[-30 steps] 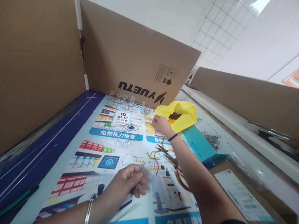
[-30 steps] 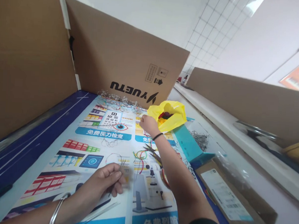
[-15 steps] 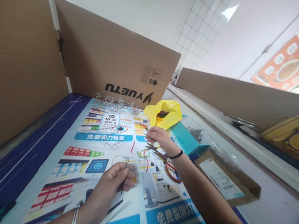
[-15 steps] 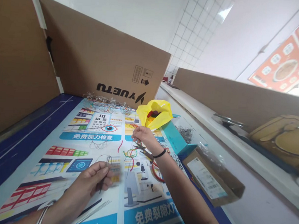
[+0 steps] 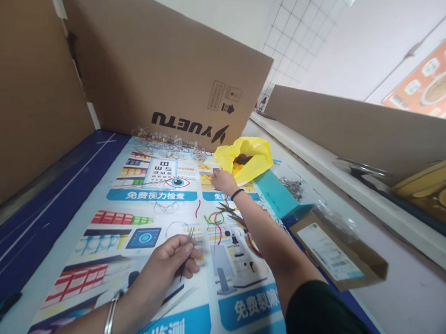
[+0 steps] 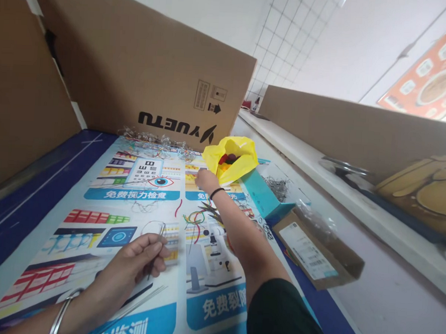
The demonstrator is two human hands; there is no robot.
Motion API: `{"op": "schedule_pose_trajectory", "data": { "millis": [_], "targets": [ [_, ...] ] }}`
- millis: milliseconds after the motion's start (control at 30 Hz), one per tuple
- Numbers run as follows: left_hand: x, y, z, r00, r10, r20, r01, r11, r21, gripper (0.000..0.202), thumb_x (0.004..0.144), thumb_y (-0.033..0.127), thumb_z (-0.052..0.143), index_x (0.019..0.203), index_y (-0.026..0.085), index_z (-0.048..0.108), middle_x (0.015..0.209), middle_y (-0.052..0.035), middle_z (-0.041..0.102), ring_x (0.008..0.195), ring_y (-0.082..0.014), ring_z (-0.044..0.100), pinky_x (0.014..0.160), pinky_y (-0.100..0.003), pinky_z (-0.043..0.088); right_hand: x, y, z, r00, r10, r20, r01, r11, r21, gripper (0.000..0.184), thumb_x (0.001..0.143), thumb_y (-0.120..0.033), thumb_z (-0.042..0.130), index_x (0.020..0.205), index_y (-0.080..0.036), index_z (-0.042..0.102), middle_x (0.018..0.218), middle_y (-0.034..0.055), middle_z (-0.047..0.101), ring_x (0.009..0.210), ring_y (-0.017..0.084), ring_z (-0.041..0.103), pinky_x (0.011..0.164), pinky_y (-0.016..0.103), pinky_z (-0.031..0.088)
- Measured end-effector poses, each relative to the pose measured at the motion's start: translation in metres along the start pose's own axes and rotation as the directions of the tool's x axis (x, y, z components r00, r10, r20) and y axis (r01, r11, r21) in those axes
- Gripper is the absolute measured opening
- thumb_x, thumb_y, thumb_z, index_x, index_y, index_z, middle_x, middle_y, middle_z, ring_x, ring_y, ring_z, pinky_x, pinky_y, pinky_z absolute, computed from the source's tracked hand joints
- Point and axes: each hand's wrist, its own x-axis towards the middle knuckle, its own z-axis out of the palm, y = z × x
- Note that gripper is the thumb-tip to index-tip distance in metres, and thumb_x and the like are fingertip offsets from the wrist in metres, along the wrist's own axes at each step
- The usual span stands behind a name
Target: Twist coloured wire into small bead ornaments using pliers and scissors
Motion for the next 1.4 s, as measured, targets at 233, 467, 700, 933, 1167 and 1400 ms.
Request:
{"op": "schedule_pose_trajectory", "data": {
  "millis": [233, 467, 700, 933, 1167, 1400],
  "targets": [
    [-0.005, 0.006, 0.004, 1.000, -0.008, 0.002, 0.008, 1.000, -0.025, 0.016, 0.080, 0.031, 0.060, 0.082, 0.016, 0.056, 0.073, -0.0008, 0.065, 0.058, -0.0078, 0.054, 0.056, -0.020, 0.040, -0.095, 0.007, 0.000, 0.978, -0.166, 0.126, 0.186, 0.968, -0.167, 0.025, 0.081, -0.034, 0.048, 0.078, -0.017, 0.066, 0.082, 0.0056, 0.068, 0.080, 0.018, 0.061, 0.065, 0.023, 0.037],
    [-0.008, 0.004, 0.005, 1.000, 0.016, -0.023, -0.017, 1.000, -0.017, 0.015, 0.082, 0.030, 0.058, 0.087, 0.016, 0.055, 0.074, -0.0010, 0.065, 0.059, -0.0080, 0.054, 0.058, -0.021, 0.040, -0.153, 0.000, 0.031, 0.984, -0.117, 0.133, 0.148, 0.955, -0.257, 0.029, 0.076, -0.039, 0.047, 0.082, -0.017, 0.065, 0.078, 0.0075, 0.069, 0.070, 0.020, 0.061, 0.056, 0.024, 0.035],
    [-0.005, 0.000, 0.002, 0.999, 0.032, 0.005, -0.032, 0.999, -0.017, 0.019, 0.080, 0.033, 0.060, 0.086, 0.016, 0.057, 0.076, -0.0017, 0.065, 0.060, -0.0087, 0.055, 0.057, -0.021, 0.041, -0.159, 0.003, 0.032, 0.984, -0.055, 0.168, 0.097, 0.962, -0.256, 0.020, 0.068, -0.022, 0.048, 0.074, -0.015, 0.066, 0.072, 0.0097, 0.068, 0.065, 0.019, 0.061, 0.052, 0.024, 0.033],
    [-0.005, -0.001, 0.001, 0.999, 0.030, 0.028, -0.030, 1.000, -0.002, 0.019, 0.080, 0.034, 0.059, 0.088, 0.016, 0.058, 0.076, -0.0017, 0.065, 0.061, -0.0088, 0.057, 0.057, -0.020, 0.042, -0.166, 0.019, 0.016, 0.985, -0.040, 0.167, 0.075, 0.976, -0.206, 0.017, 0.071, -0.020, 0.048, 0.073, -0.016, 0.064, 0.069, 0.0042, 0.067, 0.059, 0.012, 0.056, 0.048, 0.020, 0.029],
    [-0.006, 0.001, 0.003, 1.000, 0.011, 0.028, -0.010, 1.000, -0.015, 0.018, 0.079, 0.033, 0.061, 0.084, 0.016, 0.057, 0.077, -0.0032, 0.066, 0.059, -0.0080, 0.055, 0.056, -0.019, 0.040, -0.161, 0.011, 0.024, 0.992, -0.037, 0.118, 0.062, 0.974, -0.219, 0.025, 0.079, -0.029, 0.046, 0.077, -0.014, 0.065, 0.074, 0.0081, 0.067, 0.068, 0.017, 0.061, 0.056, 0.022, 0.036],
    [-0.005, 0.000, 0.001, 0.999, 0.006, 0.035, -0.006, 1.000, 0.003, 0.019, 0.079, 0.034, 0.061, 0.086, 0.017, 0.057, 0.076, -0.0015, 0.065, 0.061, -0.0088, 0.054, 0.057, -0.020, 0.041, -0.148, -0.006, 0.034, 0.996, -0.010, 0.092, 0.028, 0.980, -0.196, 0.024, 0.073, -0.016, 0.047, 0.087, -0.011, 0.065, 0.088, 0.0165, 0.068, 0.084, 0.024, 0.063, 0.069, 0.029, 0.044]
  ]
}}
